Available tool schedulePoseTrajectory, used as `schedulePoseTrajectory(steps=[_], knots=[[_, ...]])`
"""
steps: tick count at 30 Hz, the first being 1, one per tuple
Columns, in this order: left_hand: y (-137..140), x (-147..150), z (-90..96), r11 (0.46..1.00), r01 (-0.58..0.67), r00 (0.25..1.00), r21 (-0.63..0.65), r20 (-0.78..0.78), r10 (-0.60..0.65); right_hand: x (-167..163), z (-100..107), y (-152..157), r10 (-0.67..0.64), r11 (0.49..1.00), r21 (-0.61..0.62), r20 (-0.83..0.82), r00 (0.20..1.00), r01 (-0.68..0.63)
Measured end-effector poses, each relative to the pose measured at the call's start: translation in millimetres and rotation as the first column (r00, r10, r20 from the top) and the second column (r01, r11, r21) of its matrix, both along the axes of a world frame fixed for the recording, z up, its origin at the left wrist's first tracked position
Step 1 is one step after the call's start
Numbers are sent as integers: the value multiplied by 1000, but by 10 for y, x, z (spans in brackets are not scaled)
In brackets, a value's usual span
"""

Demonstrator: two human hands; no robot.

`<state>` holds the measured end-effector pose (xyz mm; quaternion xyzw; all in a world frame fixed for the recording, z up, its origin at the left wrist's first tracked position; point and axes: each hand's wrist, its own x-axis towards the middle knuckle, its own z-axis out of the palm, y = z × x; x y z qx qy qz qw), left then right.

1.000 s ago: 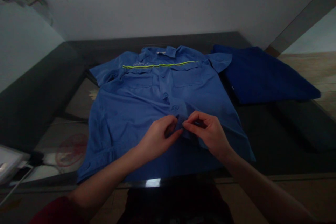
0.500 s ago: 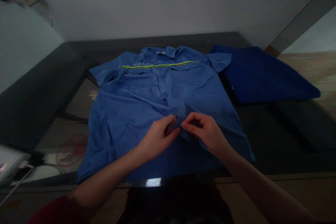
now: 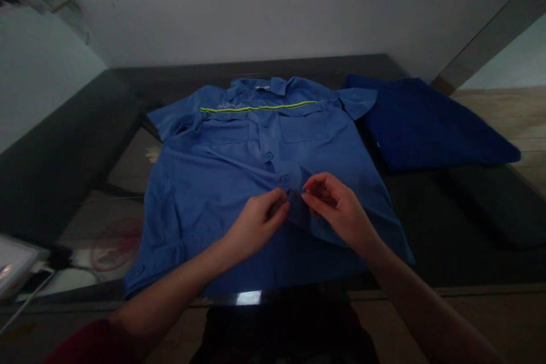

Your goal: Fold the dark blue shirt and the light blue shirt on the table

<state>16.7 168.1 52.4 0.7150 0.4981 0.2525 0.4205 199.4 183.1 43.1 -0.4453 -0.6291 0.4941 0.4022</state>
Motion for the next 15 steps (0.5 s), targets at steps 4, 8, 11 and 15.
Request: schedulePoseTrajectory(steps=[4,8,11,15], knots=[[-3,7,5,1000,-1,1000,22,0,1,-35,-52,-18,4,999,42,42,999,-6],[-3,9,3,999,9,1000,36,-11,-9,-48,-72,-32,7,999,49,54,999,-9],[-2,8,7,999,11,1000,41,-18,-11,-28,-50,-30,24,999,44,57,998,-26],[7,7,8,999,13,1000,53,-13,-12,-5,-45,-21,11,994,110,120,993,-24]])
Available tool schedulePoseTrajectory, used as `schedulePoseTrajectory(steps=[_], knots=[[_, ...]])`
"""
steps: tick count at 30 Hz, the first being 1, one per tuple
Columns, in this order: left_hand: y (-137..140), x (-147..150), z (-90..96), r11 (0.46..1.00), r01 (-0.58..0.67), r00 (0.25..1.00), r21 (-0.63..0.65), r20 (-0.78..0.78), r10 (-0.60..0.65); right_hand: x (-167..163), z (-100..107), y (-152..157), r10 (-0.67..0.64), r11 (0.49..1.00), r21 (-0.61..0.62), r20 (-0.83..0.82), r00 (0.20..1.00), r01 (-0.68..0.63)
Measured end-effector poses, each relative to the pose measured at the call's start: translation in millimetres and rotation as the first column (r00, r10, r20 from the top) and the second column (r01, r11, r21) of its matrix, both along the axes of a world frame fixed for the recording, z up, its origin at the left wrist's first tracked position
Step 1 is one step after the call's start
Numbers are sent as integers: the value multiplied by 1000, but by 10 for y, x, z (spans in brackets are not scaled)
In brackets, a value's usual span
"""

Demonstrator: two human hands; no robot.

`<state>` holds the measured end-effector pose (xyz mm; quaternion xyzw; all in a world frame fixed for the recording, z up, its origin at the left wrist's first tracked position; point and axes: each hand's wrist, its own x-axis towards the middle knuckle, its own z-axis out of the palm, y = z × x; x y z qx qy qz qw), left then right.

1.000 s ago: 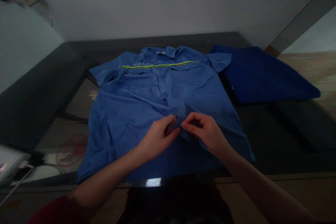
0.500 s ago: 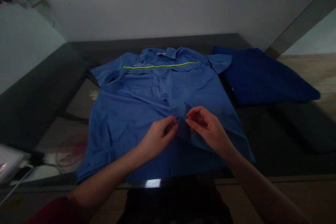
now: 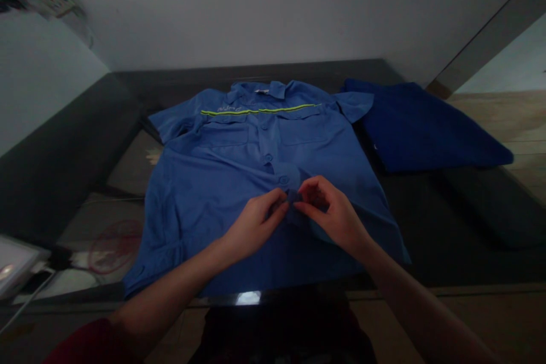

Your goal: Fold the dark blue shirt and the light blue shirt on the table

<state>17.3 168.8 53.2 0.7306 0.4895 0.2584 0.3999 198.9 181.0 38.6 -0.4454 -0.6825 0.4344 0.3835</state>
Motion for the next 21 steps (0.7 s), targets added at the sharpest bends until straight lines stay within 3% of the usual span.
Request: schedulePoseTrajectory(steps=[5,9,14,18,21], knots=[[10,-15,-20,997,78,988,23,-135,-74,27,5,22,7,995,98,122,992,-19],[-94,-57,4,973,209,928,94,-334,-167,158,67,-25,15,991,128,173,985,-38],[-388,-267,53,947,297,891,121,-393,-229,524,59,-285,-129,977,197,242,962,81],[-625,-640,13,961,170,900,218,-432,-61,891,-35,-558,-308,931,301,340,889,208],[-798,-986,-50,941,79,863,330,-495,101,1141,-127,-718,-407,885,410,448,796,221]])
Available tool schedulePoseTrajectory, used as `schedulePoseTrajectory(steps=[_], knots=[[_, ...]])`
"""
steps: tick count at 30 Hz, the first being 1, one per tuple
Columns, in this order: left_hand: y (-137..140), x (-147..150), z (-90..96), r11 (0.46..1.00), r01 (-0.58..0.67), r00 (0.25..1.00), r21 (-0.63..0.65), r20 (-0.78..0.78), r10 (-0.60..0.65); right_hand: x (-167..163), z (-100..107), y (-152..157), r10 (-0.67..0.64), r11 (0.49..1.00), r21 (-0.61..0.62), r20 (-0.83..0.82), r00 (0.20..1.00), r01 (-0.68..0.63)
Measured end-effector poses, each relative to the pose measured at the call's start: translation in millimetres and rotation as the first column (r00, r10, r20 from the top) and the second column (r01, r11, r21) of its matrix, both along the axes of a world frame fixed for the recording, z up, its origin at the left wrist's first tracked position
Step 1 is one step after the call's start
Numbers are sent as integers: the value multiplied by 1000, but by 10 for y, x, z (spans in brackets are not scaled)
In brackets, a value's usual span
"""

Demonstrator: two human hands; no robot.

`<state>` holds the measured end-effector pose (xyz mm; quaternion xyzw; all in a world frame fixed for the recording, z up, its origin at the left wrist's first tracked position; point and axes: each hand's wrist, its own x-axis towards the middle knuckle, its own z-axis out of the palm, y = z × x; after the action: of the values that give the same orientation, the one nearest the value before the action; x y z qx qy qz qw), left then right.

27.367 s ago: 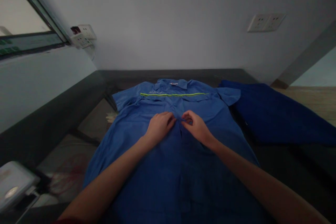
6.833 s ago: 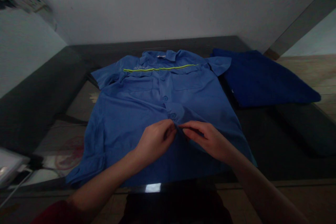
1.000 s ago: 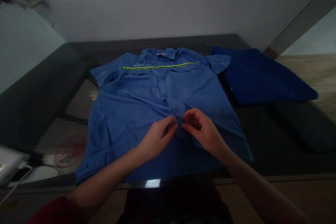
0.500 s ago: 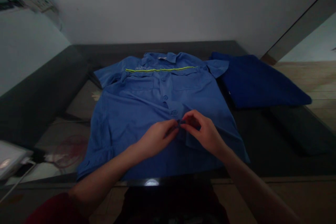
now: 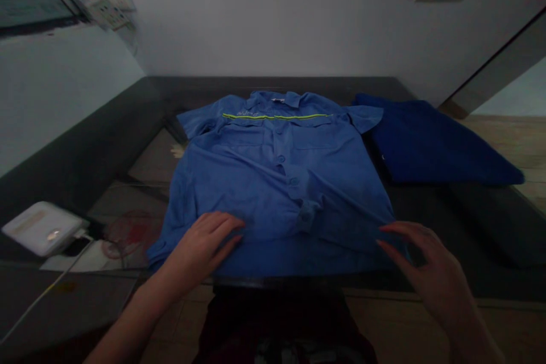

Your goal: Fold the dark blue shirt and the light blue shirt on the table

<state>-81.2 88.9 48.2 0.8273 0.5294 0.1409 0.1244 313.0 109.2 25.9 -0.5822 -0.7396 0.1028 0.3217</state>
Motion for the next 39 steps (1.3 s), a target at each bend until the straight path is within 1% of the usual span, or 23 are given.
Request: schedulePoseTrajectory(steps=[3,5,7,11,13,15,17,20,22,24,26,29,31,33,36,38,39], knots=[[-178,-314,-52,996,-74,991,54,-104,79,188,-98,-98,3,1000,9,133,991,-5],[-282,-467,-79,991,-114,976,76,-178,125,265,-163,-129,23,1000,-20,179,984,-19],[-353,-562,-109,985,-146,956,90,-244,164,296,-224,-138,13,999,-51,208,978,-2],[-374,-622,-194,973,-210,921,96,-315,230,227,-307,-116,-116,989,-57,250,961,135],[-348,-641,-239,966,-241,912,94,-317,259,171,-329,-101,-191,976,-52,240,952,209],[-322,-677,-276,958,-271,909,92,-304,286,146,-347,-92,-234,966,-64,205,950,252],[-306,-727,-301,951,-296,913,90,-265,309,173,-365,-94,-213,970,-84,154,965,228],[-287,-790,-313,941,-327,928,86,-158,337,291,-382,-117,-85,987,-133,59,995,92],[-257,-807,-304,928,-363,926,87,-80,370,372,-379,-134,2,982,-190,5,1000,-1],[-202,-801,-280,910,-404,913,95,-7,407,417,-367,-140,36,971,-237,-34,999,-43],[-134,-779,-239,895,-431,902,113,67,426,415,-351,-129,2,966,-257,-60,998,-17],[-59,-741,-152,873,-464,882,149,172,439,363,-318,-102,-107,958,-276,-95,990,77],[-52,-727,-96,841,-510,852,179,236,467,324,-289,-96,-161,951,-287,-136,978,117],[-70,-732,-55,796,-572,808,198,304,505,282,-259,-101,-208,950,-272,-201,957,150],[-79,-793,9,729,-652,739,209,393,548,206,-205,-86,-291,950,-198,-278,916,242],[-38,-876,108,709,-663,728,242,432,533,164,-123,-26,-325,945,-122,-291,900,302],[-3,-928,189,705,-654,736,274,444,511,155,-52,23,-328,944,-73,-292,898,321]])
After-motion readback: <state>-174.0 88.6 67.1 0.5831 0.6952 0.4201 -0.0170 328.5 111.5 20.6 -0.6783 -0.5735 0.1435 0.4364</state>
